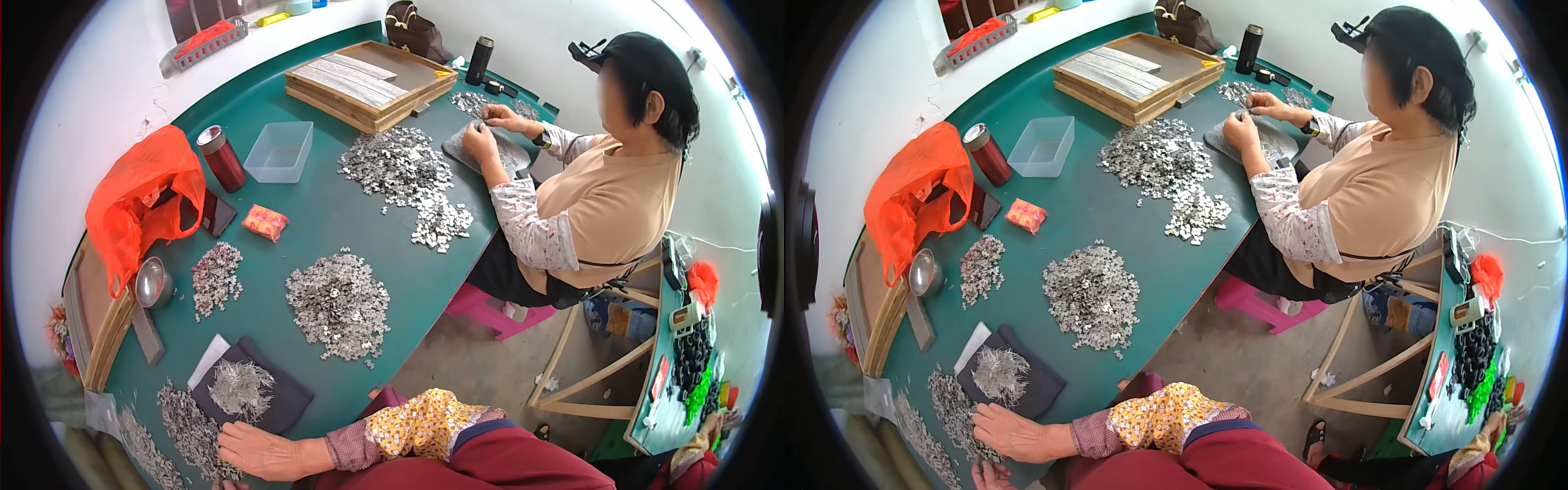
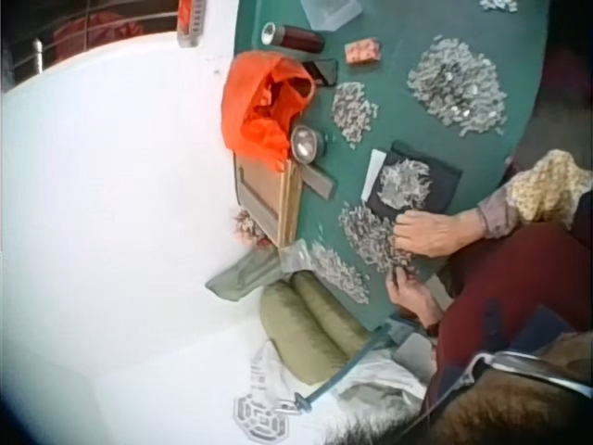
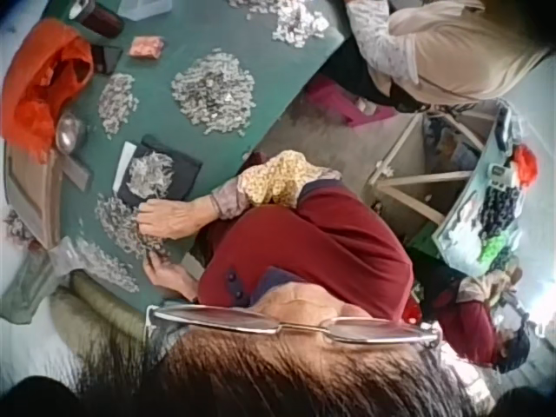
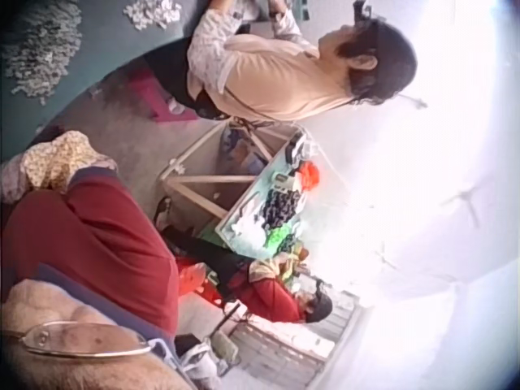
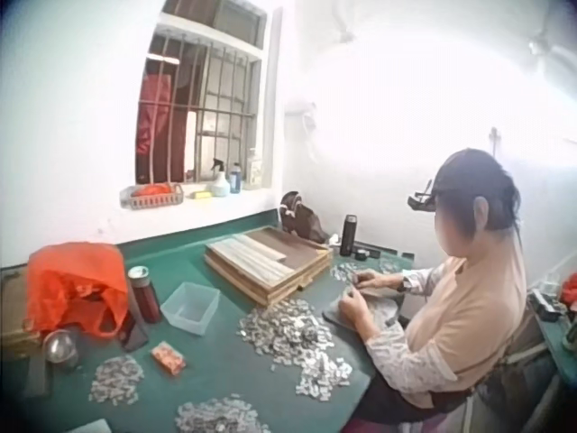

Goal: Sorting various small metal components, possibly buckles or zip-fastener parts, into different groups on a work table.

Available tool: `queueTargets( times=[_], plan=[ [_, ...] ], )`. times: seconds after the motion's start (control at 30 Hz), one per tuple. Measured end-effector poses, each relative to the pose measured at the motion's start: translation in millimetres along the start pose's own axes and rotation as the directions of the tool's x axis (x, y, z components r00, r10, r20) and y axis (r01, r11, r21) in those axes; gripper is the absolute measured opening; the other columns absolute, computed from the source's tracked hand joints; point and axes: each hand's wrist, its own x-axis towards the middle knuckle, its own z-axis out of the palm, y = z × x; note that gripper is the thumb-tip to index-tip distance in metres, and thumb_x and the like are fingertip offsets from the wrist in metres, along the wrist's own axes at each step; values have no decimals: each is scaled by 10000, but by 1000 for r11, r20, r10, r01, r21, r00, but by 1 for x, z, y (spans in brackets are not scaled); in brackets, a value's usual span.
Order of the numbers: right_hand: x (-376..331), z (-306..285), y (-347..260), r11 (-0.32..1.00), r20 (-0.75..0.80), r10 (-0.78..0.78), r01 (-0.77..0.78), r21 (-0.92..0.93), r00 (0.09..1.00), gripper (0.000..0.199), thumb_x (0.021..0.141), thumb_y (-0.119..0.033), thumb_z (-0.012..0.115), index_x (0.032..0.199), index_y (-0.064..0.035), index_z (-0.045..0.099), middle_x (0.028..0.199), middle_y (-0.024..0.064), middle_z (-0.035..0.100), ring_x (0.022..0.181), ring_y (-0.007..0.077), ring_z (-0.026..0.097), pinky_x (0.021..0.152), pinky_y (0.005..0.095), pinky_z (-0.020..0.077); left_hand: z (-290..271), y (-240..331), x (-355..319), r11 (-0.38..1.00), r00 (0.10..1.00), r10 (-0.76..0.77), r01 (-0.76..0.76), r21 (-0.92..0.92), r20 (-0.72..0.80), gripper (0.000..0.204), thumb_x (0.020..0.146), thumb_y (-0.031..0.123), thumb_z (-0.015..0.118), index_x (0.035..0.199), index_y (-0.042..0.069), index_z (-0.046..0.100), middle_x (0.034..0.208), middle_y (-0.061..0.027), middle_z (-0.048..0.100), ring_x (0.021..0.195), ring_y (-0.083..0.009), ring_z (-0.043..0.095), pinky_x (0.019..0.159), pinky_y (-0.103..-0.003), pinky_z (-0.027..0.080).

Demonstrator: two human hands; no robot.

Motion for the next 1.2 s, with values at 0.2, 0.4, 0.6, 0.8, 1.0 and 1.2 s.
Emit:
queueTargets(
  times=[0.2,0.4,0.6,0.8,1.0,1.2],
  plan=[
    [2,1,-4,999,42,-3,1,38,999,174,779,-157,523,881,-19,498,922,123,464,910,268,458,798,358,395,-6,-4,5,994,1000,-17,17,-109,3,265,939,107,561,1173,10,636,1043,-209,608,774,-277,624,689,-340,512],
    [5,-9,3,959,65,74,-89,269,995,239,654,-26,620,872,-32,523,870,155,508,855,364,485,785,438,420,12,20,-1,886,964,-265,230,-403,-33,246,894,49,611,1121,-43,592,792,-105,629,624,-191,600,536,-301,483],
    [4,-21,12,940,11,236,-231,250,972,222,773,63,628,974,-7,565,884,162,569,826,372,532,723,445,451,15,24,-4,865,976,-171,214,-454,136,268,898,2,607,1160,-50,627,712,-87,621,597,-155,588,544,-276,471],
    [-7,-13,13,778,165,446,-472,414,880,104,862,53,626,951,12,592,837,111,579,710,204,565,645,307,465,18,30,-5,830,967,-154,237,-504,201,226,887,-15,635,1111,-39,620,759,-88,633,611,-148,607,523,-259,473],
    [-8,-10,3,701,284,507,-581,414,814,96,876,41,626,962,18,592,822,93,591,702,152,565,643,295,470,17,33,-4,812,935,-160,307,-496,317,202,878,-5,664,1076,-36,638,734,-83,645,618,-145,617,529,-255,484],
    [-9,-5,-2,753,322,455,-552,358,830,102,858,34,632,953,17,598,836,115,603,720,202,597,649,307,484,16,26,-7,789,908,-151,349,-506,391,188,880,3,678,1065,-25,657,786,-46,655,667,-92,624,572,-216,491]
  ],
)
